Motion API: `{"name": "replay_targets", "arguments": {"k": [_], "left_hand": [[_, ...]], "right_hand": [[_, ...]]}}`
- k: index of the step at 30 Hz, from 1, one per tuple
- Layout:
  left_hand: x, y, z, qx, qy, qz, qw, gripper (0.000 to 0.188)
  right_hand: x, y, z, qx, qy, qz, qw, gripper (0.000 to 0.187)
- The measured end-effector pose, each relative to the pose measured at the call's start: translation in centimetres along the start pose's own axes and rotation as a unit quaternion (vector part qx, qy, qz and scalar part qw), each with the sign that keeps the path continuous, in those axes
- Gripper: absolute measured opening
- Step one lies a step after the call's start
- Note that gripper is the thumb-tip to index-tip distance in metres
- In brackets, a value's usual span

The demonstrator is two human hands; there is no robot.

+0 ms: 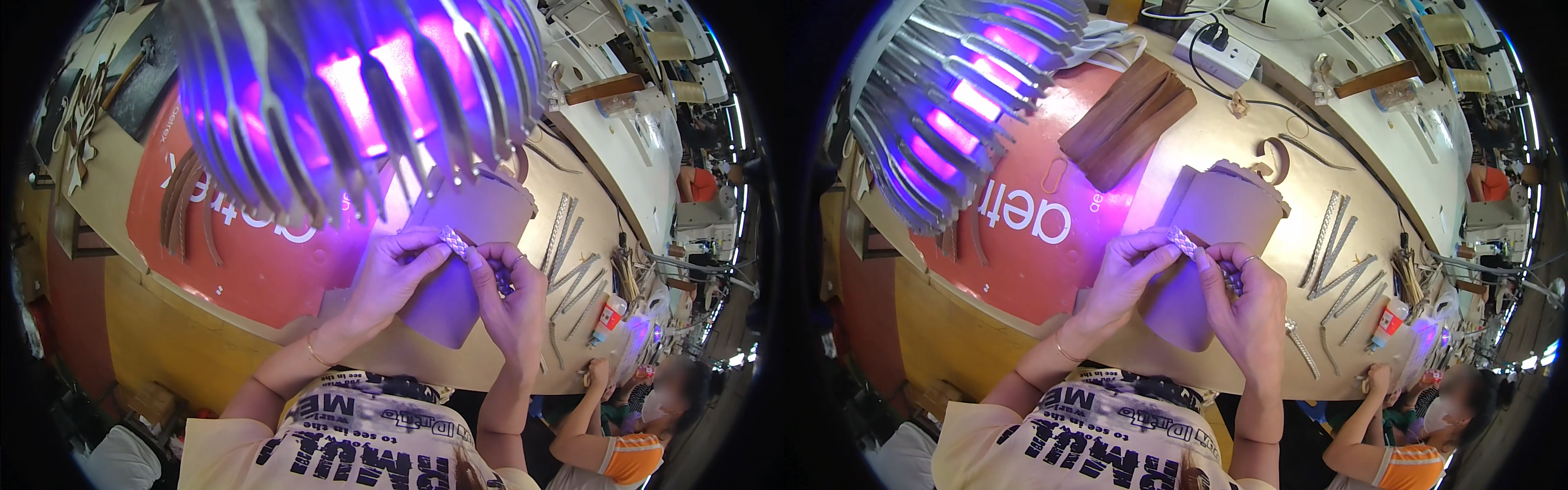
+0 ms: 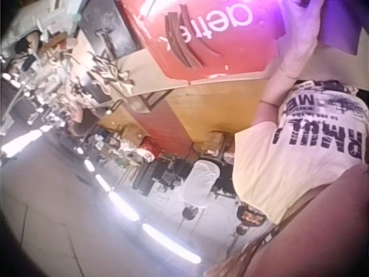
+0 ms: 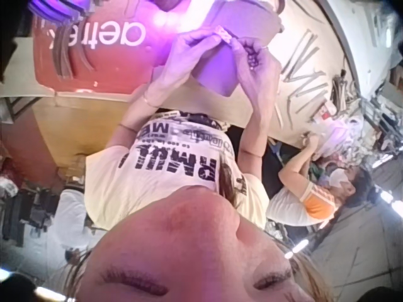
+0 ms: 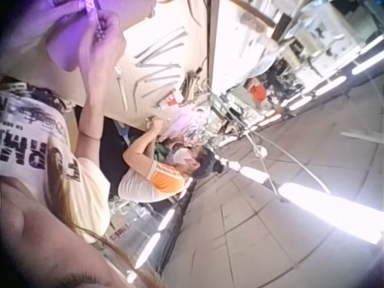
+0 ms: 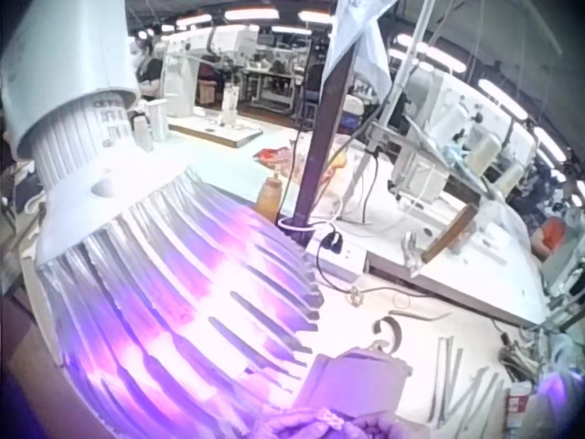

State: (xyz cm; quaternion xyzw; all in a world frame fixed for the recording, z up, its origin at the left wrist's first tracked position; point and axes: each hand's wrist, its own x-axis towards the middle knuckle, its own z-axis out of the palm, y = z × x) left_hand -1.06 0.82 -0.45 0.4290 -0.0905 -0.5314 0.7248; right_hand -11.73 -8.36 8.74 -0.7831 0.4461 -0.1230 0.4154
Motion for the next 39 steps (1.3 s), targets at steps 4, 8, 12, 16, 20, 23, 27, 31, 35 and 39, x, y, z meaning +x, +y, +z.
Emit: {"name": "replay_targets", "arguments": {"k": [4, 8, 12, 16, 20, 23, 27, 31, 35, 39], "left_hand": [[0.07, -0.05, -0.10, 0.021, 0.005, -0.008, 1.000, 0.016], [0.09, -0.05, -0.10, 0.006, 0.006, -0.002, 1.000, 0.017], [0.04, 0.05, 0.02, 0.000, 0.009, -0.011, 1.000, 0.017], [0.11, 0.11, 0.11, -0.005, 0.012, -0.014, 1.000, 0.017], [0.22, 0.24, -0.20, -0.015, 0.003, -0.029, 0.999, 0.018], [0.27, 0.29, -0.36, -0.028, -0.002, -0.036, 0.999, 0.018], [0.24, 0.30, -0.22, -0.027, 0.003, -0.036, 0.999, 0.018], [0.14, 0.26, -0.06, -0.014, 0.007, -0.026, 1.000, 0.019], [0.19, 0.23, -0.28, -0.027, 0.005, -0.038, 0.999, 0.018], [0.19, 0.25, -0.49, -0.024, -0.001, -0.036, 0.999, 0.018]], "right_hand": [[0.07, 0.12, 0.21, 0.008, 0.010, 0.003, 1.000, 0.018], [0.03, 0.13, 0.14, 0.008, 0.011, -0.014, 1.000, 0.017], [0.01, 0.13, 0.04, 0.024, 0.004, -0.009, 1.000, 0.017], [0.06, 0.27, -0.05, 0.020, -0.005, 0.006, 1.000, 0.016], [0.00, 0.45, -0.05, 0.022, -0.007, -0.012, 1.000, 0.016], [-0.15, 0.48, -0.10, 0.028, -0.020, -0.014, 0.999, 0.015], [-0.21, 0.43, -0.09, 0.034, -0.010, 0.001, 0.999, 0.016], [-0.04, 0.46, 0.04, 0.027, 0.005, -0.008, 1.000, 0.016], [0.12, 0.55, 0.19, 0.027, 0.006, -0.016, 0.999, 0.016], [0.13, 0.58, 0.15, 0.024, 0.004, -0.013, 1.000, 0.017]]}}
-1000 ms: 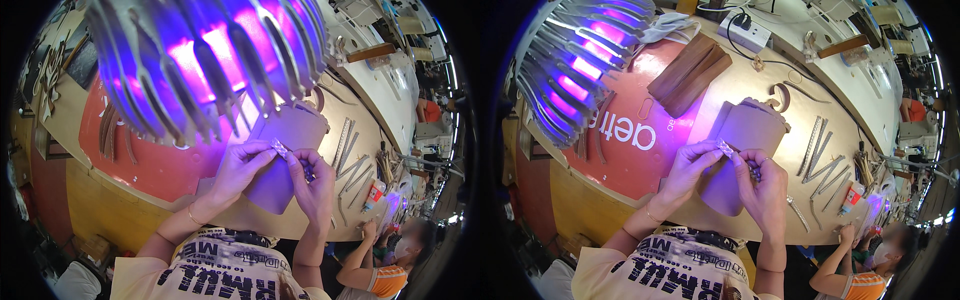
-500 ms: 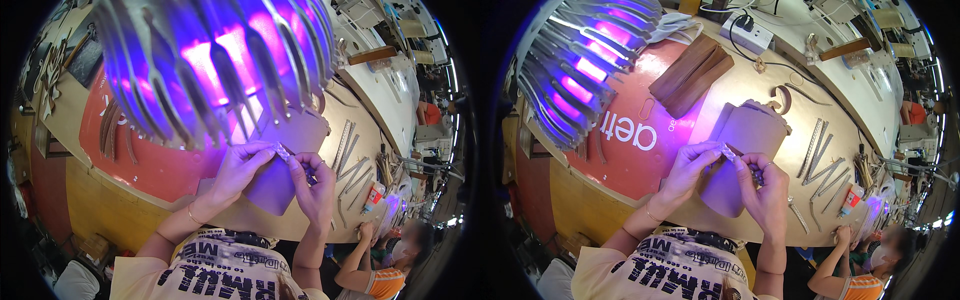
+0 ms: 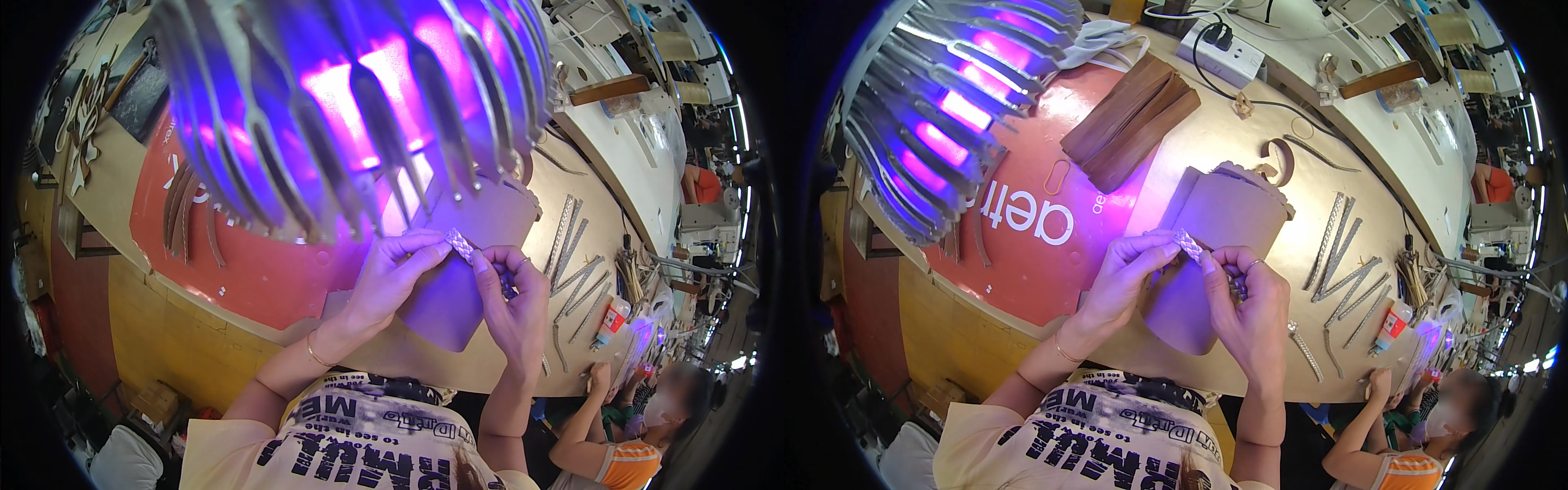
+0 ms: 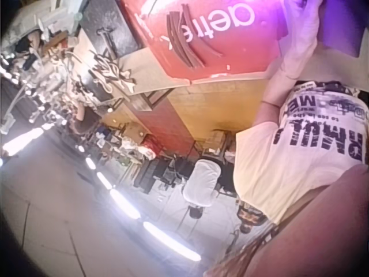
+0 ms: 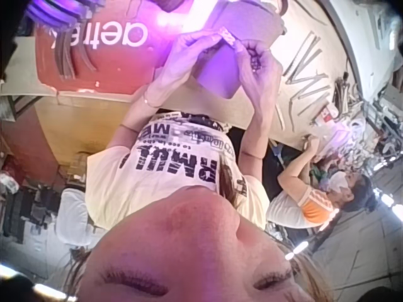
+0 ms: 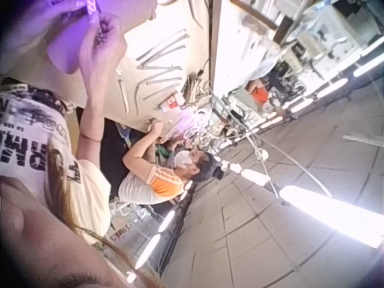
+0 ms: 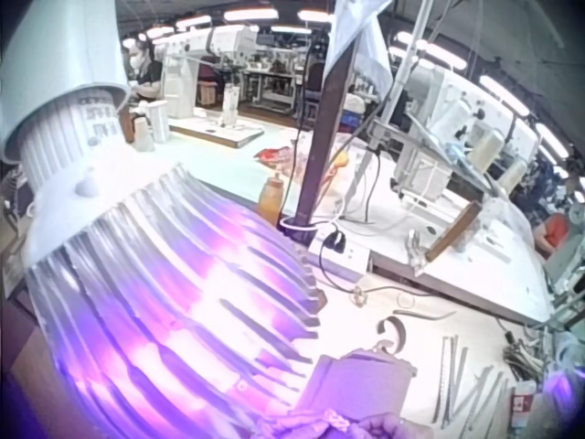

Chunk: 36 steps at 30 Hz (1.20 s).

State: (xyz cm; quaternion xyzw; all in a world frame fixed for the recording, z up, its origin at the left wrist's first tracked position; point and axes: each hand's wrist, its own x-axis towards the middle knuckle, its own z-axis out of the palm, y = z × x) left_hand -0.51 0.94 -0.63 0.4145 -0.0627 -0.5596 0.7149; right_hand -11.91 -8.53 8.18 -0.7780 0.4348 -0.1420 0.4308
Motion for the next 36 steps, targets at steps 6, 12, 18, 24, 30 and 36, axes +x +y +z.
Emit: {"name": "replay_targets", "arguments": {"k": [6, 12, 18, 24, 30, 36], "left_hand": [[-0.2, 0.1, 0.0, -0.006, -0.005, 0.004, 1.000, 0.019], [0.2, 0.1, -0.7, -0.010, -0.024, -0.006, 1.000, 0.018], [0.8, 0.3, -0.8, 0.050, -0.024, 0.064, 0.996, 0.016], [1.2, 0.6, -1.0, 0.058, -0.043, 0.044, 0.996, 0.013], [1.6, -0.4, -1.1, 0.053, -0.014, 0.067, 0.996, 0.013], [1.9, -1.3, -0.6, 0.022, 0.024, 0.056, 0.998, 0.011]], "right_hand": [[0.1, 0.0, 0.0, -0.004, -0.002, 0.007, 1.000, 0.017], [0.2, 0.0, 0.1, -0.002, -0.002, 0.012, 1.000, 0.016], [0.3, -0.1, 0.2, -0.021, -0.001, 0.014, 1.000, 0.014], [0.4, -0.2, 0.1, -0.049, -0.023, 0.027, 0.998, 0.014], [0.6, -0.2, -0.5, 0.015, -0.029, 0.032, 0.999, 0.019], [0.8, -0.3, -1.2, 0.023, -0.047, 0.030, 0.998, 0.022]]}}
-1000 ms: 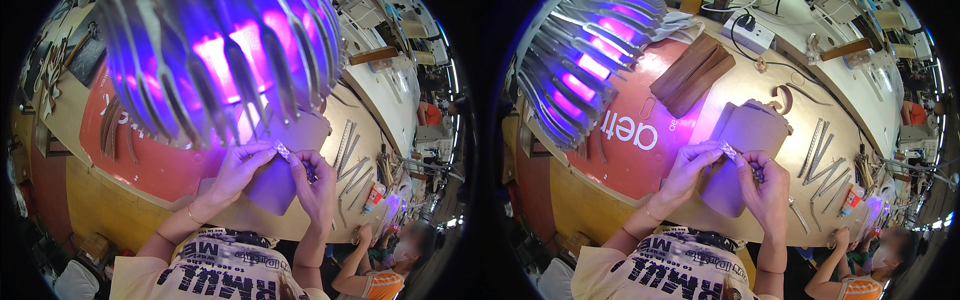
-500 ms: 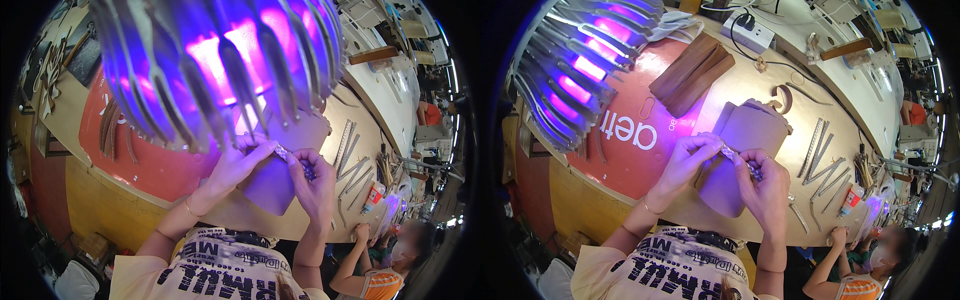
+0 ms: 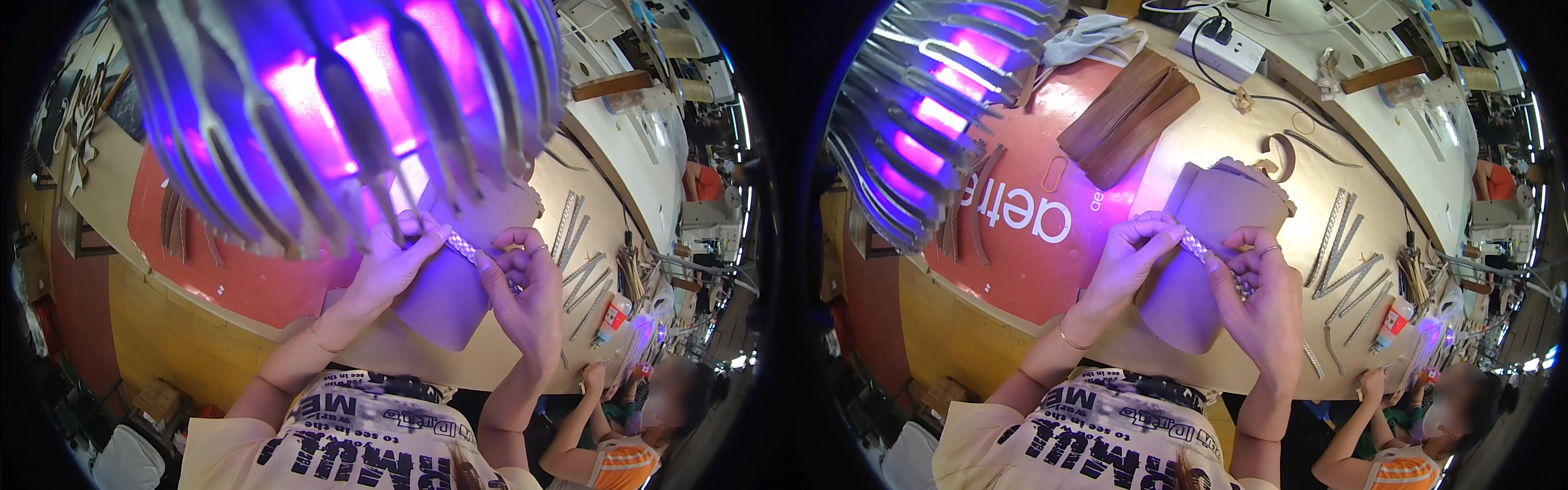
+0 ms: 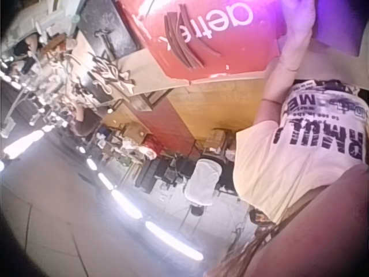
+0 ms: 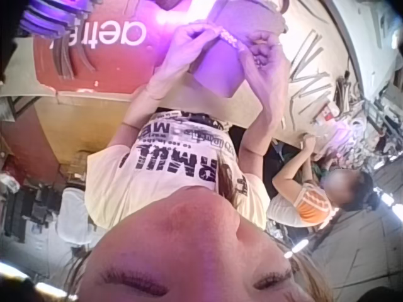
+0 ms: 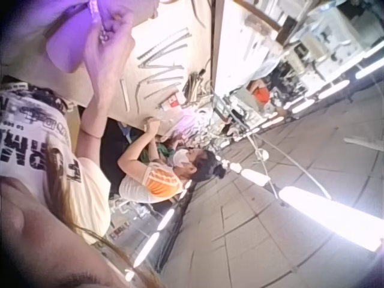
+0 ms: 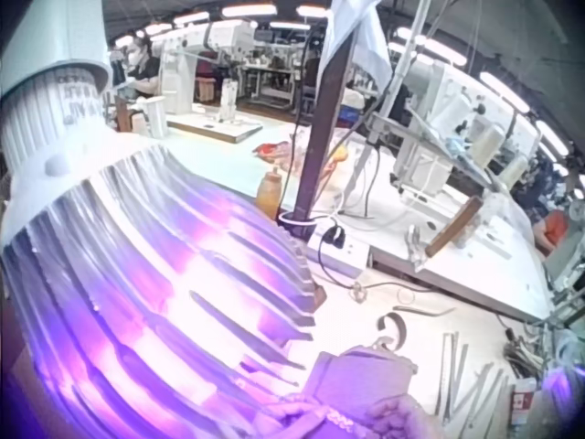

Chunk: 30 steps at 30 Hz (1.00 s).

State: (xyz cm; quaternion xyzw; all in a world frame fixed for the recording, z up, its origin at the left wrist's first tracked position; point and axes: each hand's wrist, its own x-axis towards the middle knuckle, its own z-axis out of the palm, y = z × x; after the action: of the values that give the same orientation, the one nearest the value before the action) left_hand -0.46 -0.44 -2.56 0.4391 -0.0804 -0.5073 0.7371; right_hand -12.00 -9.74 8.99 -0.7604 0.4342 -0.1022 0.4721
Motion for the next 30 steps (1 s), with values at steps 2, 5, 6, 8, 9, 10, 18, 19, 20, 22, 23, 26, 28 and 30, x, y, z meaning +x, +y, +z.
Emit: {"name": "replay_targets", "arguments": {"k": [2, 5, 6, 8, 9, 10, 18, 19, 20, 22, 23, 26, 28, 30], "left_hand": [[-0.1, -0.1, 0.0, 0.064, 0.013, -0.011, 0.998, 0.010], [-0.1, -0.3, 0.0, 0.098, 0.008, 0.033, 0.995, 0.010], [-0.1, -0.5, 0.1, 0.099, 0.003, 0.056, 0.994, 0.009], [-0.1, -0.8, 0.3, 0.086, 0.027, 0.053, 0.995, 0.009], [-0.2, -0.9, 0.3, 0.083, 0.039, 0.044, 0.995, 0.009], [-0.2, -0.9, 0.3, 0.087, 0.042, 0.047, 0.994, 0.009], [-0.3, -0.8, 0.4, 0.145, 0.071, 0.036, 0.986, 0.009], [-0.3, -0.8, 0.4, 0.137, 0.066, 0.036, 0.988, 0.009], [-0.4, -0.9, 0.4, 0.134, 0.064, 0.034, 0.988, 0.009], [-0.4, -0.9, 0.5, 0.129, 0.062, 0.040, 0.989, 0.009], [-0.3, -0.9, 0.6, 0.127, 0.061, 0.048, 0.989, 0.009], [-0.3, -0.6, 1.1, 0.181, 0.101, 0.111, 0.972, 0.016], [-0.6, -0.1, 1.3, 0.269, 0.131, 0.188, 0.935, 0.023], [-1.7, 0.6, 1.2, 0.389, 0.157, 0.283, 0.863, 0.030]], "right_hand": [[0.1, -0.1, -0.1, -0.007, -0.001, 0.009, 1.000, 0.022], [0.3, -0.2, -0.1, -0.011, -0.003, 0.031, 0.999, 0.023], [0.4, -0.3, -0.2, -0.009, 0.000, 0.036, 0.999, 0.024], [0.5, -0.3, -0.1, -0.008, 0.004, 0.046, 0.999, 0.025], [0.5, -0.3, -0.1, -0.008, 0.006, 0.050, 0.999, 0.025], [0.5, -0.3, 0.0, 0.000, 0.007, 0.067, 0.998, 0.025], [0.5, 0.1, 0.2, 0.007, 0.013, 0.023, 1.000, 0.027], [0.5, 0.2, 0.2, 0.012, 0.011, 0.033, 0.999, 0.027], [0.5, 0.2, 0.2, 0.000, 0.013, 0.023, 1.000, 0.027], [0.6, 0.3, 0.2, -0.010, 0.018, 0.032, 0.999, 0.028], [0.6, 0.4, 0.2, -0.013, 0.019, 0.018, 1.000, 0.028], [0.7, 0.6, 0.3, -0.007, 0.025, 0.012, 1.000, 0.029], [0.8, 0.7, 0.2, 0.011, 0.019, 0.020, 1.000, 0.029], [1.0, 0.8, 0.1, 0.015, 0.012, 0.026, 0.999, 0.028]]}}
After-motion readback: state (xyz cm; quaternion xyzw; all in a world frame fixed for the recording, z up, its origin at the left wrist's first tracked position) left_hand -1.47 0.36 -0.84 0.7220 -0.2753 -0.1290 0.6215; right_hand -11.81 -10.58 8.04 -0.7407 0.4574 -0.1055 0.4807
